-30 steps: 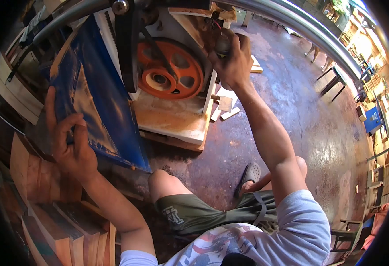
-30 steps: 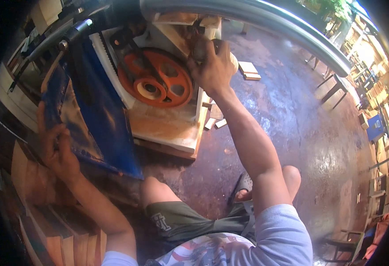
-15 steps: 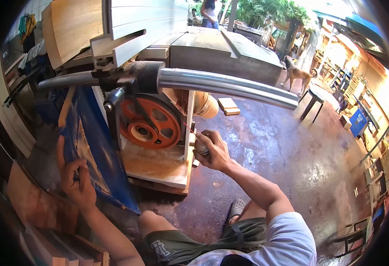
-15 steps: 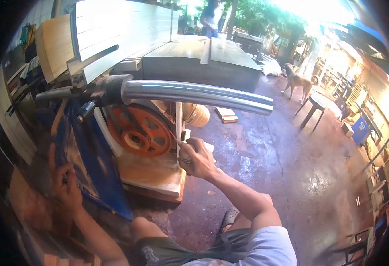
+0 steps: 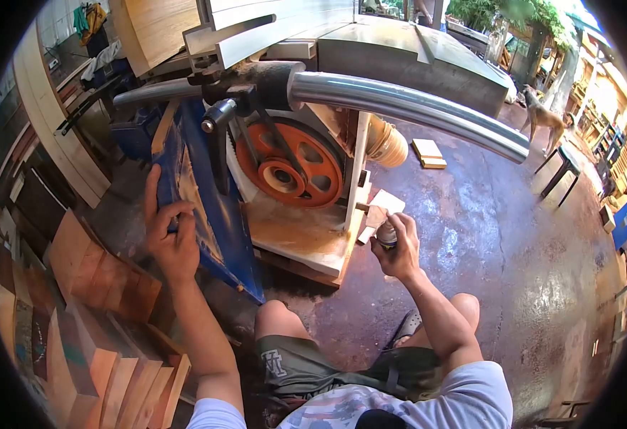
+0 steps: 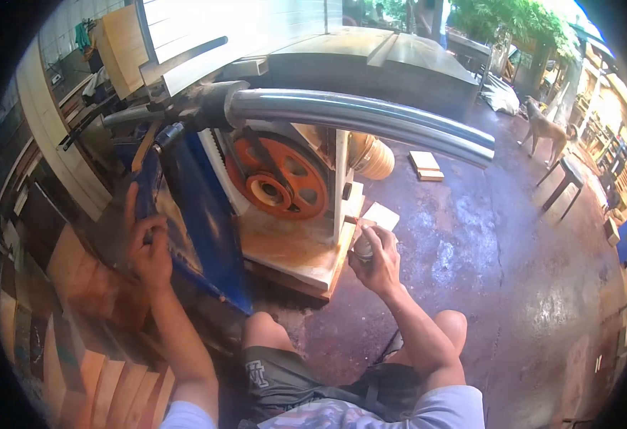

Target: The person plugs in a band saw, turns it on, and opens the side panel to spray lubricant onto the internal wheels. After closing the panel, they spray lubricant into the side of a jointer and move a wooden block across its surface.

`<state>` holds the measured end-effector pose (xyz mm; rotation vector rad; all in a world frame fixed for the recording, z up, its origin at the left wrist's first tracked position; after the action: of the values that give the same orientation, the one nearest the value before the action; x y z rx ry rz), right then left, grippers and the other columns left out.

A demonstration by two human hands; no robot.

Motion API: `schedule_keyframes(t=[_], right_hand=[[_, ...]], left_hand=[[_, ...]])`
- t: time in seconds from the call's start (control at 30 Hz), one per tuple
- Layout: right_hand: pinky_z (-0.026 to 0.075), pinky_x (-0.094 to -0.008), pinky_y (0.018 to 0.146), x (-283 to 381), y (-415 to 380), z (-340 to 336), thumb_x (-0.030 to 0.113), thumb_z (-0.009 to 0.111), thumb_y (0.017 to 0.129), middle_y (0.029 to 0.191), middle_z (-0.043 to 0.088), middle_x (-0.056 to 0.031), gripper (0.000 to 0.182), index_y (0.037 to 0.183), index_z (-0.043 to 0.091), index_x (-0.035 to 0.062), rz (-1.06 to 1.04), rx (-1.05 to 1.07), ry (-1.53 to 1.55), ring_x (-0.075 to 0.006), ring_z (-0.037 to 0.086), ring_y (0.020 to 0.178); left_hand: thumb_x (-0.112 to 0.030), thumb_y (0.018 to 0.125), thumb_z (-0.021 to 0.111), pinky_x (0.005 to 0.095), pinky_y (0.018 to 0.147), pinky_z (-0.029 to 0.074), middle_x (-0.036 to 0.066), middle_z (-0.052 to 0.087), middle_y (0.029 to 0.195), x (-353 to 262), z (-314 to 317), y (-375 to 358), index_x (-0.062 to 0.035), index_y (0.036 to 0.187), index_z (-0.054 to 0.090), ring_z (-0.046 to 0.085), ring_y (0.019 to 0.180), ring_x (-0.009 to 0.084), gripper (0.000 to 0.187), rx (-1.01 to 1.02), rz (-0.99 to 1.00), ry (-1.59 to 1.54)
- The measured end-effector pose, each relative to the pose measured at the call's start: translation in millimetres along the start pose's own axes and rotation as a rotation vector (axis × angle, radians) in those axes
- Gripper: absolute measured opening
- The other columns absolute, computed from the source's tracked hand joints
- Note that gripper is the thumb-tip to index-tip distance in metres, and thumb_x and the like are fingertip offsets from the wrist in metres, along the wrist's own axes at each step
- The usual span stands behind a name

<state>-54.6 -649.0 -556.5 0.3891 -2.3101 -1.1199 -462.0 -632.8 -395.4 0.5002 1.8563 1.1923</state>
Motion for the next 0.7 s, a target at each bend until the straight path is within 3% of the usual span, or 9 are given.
schedule_keyframes(t=[0.1, 0.33, 0.63, 0.7], right_hand=[[0.051, -0.0479, 0.091, -1.8, 3.9, -9.9, 0.012, 0.085, 0.074, 0.121, 0.057, -0.0246, 0.076, 0.139, 0.048, 0.0045, 0.081, -0.011, 0.015, -0.0423, 0.059, 0.109], [0.052, -0.0469, 0.09, -1.7, 1.2, -18.7, 0.011, 0.087, 0.069, 0.122, 0.058, -0.023, 0.083, 0.141, 0.047, 0.0051, 0.121, -0.049, -0.023, -0.0403, 0.061, 0.108], [0.053, -0.0451, 0.088, 0.4, -2.6, -31.8, 0.009, 0.086, 0.07, 0.118, 0.06, -0.0229, 0.081, 0.142, 0.047, 0.0048, 0.081, -0.078, -0.032, -0.0385, 0.064, 0.102], [0.053, -0.045, 0.088, -0.9, -4.1, -31.2, 0.009, 0.086, 0.071, 0.118, 0.06, -0.0228, 0.08, 0.141, 0.047, 0.0048, 0.086, -0.101, -0.024, -0.038, 0.064, 0.102]], left_hand=[[0.011, 0.082, 0.055, 0.0342, 0.096, 0.05, 0.02, 0.049, 0.152, 2.0, 5.8, -0.1, -0.0011, 0.085, 0.067, 0.055, 0.133, 0.0307, 0.017, -0.005, 0.006, -0.024], [0.01, 0.085, 0.057, 0.0331, 0.095, 0.05, 0.018, 0.048, 0.153, -11.2, 21.9, -1.1, -0.0026, 0.088, 0.068, 0.055, 0.132, 0.0295, 0.017, -0.038, 0.081, -0.003], [0.008, 0.092, 0.056, 0.0265, 0.076, 0.053, 0.019, 0.05, 0.15, -15.4, 29.9, -0.6, -0.0013, 0.092, 0.069, 0.067, 0.102, 0.0197, 0.016, -0.031, 0.082, -0.083], [0.009, 0.09, 0.057, 0.0277, 0.078, 0.054, 0.019, 0.05, 0.15, -17.6, 29.9, -0.4, -0.0016, 0.091, 0.07, 0.067, 0.106, 0.0213, 0.016, -0.036, 0.088, -0.054]])
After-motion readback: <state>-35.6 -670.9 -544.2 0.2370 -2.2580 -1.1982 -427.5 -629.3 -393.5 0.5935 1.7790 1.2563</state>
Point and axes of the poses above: each hand's wrist, its own y-axis towards the middle knuckle, its own z-axis out of the palm, x = y × z, the point moved 6 cm from there along y, towards the middle knuckle
